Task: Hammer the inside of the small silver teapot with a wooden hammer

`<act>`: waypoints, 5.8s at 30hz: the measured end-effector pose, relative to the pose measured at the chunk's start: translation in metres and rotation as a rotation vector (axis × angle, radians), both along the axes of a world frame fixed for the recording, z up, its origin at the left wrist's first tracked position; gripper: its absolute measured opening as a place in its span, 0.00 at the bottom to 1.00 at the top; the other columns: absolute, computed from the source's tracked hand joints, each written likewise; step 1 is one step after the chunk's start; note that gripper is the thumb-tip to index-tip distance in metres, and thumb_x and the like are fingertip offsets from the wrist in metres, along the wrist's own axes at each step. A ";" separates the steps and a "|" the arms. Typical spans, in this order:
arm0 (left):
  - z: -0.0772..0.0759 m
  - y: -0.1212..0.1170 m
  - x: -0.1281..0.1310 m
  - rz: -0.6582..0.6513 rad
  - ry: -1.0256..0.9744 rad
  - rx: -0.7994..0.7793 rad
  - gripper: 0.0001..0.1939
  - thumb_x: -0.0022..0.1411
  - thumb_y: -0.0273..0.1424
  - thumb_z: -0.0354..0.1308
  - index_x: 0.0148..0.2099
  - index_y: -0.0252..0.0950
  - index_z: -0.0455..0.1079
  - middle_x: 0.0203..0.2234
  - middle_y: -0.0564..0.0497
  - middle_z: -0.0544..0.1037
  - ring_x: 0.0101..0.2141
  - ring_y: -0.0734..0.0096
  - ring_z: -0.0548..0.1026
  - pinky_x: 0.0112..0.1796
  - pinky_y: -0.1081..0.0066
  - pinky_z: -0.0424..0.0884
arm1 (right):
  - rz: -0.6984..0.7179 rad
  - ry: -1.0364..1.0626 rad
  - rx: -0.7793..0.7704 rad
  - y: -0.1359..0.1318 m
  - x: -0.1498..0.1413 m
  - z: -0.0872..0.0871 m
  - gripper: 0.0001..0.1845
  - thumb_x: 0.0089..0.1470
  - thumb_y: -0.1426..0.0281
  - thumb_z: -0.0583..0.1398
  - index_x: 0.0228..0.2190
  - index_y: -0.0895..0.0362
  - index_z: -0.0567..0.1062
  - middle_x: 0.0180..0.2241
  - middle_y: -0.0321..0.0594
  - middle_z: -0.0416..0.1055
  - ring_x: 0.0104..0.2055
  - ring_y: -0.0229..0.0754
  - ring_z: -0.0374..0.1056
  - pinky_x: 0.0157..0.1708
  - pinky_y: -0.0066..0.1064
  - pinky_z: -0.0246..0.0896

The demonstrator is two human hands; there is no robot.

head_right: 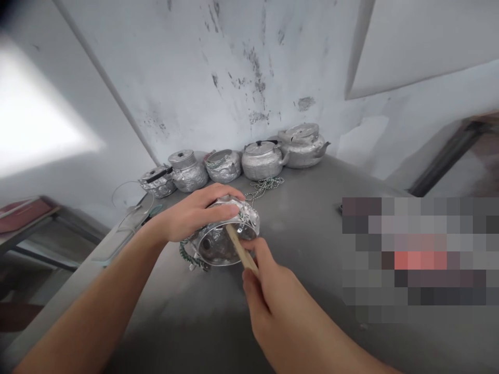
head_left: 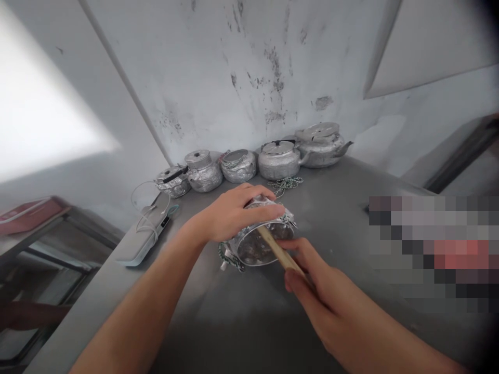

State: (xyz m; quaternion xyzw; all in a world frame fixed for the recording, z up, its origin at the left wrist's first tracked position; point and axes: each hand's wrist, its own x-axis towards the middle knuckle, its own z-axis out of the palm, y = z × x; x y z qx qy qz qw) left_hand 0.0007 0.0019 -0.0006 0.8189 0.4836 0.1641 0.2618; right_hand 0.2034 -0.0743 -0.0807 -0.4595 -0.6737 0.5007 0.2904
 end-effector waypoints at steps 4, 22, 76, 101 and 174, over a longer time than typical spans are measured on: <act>0.001 0.000 0.000 -0.002 0.013 -0.007 0.28 0.69 0.58 0.49 0.60 0.49 0.71 0.59 0.50 0.71 0.57 0.51 0.68 0.55 0.58 0.64 | -0.013 -0.046 -0.019 -0.001 -0.001 0.000 0.14 0.70 0.65 0.48 0.53 0.46 0.66 0.31 0.33 0.74 0.23 0.39 0.69 0.30 0.34 0.69; -0.001 0.000 0.001 0.007 0.007 -0.005 0.28 0.69 0.59 0.50 0.60 0.49 0.71 0.58 0.51 0.71 0.57 0.52 0.68 0.55 0.60 0.64 | -0.116 -0.096 0.217 0.002 -0.008 0.002 0.18 0.61 0.60 0.60 0.52 0.47 0.71 0.34 0.39 0.80 0.38 0.49 0.77 0.39 0.36 0.73; -0.003 0.001 0.000 0.005 -0.010 -0.003 0.27 0.69 0.58 0.51 0.59 0.48 0.71 0.58 0.51 0.71 0.56 0.53 0.69 0.55 0.59 0.64 | -0.001 -0.042 -0.053 0.002 0.000 -0.003 0.08 0.69 0.66 0.49 0.47 0.47 0.65 0.39 0.36 0.75 0.40 0.43 0.74 0.42 0.37 0.66; -0.002 0.001 0.000 0.009 0.006 -0.008 0.28 0.69 0.59 0.50 0.60 0.48 0.71 0.58 0.50 0.71 0.56 0.52 0.68 0.54 0.59 0.65 | 0.028 -0.055 0.023 0.000 0.002 0.005 0.12 0.70 0.67 0.47 0.51 0.47 0.65 0.45 0.40 0.75 0.42 0.45 0.73 0.49 0.43 0.64; -0.003 0.002 -0.001 0.003 -0.010 -0.005 0.28 0.69 0.58 0.50 0.60 0.48 0.71 0.58 0.51 0.71 0.56 0.52 0.68 0.54 0.59 0.64 | -0.065 -0.064 0.004 -0.003 0.002 0.003 0.17 0.68 0.64 0.50 0.56 0.47 0.68 0.26 0.36 0.75 0.37 0.50 0.77 0.43 0.40 0.72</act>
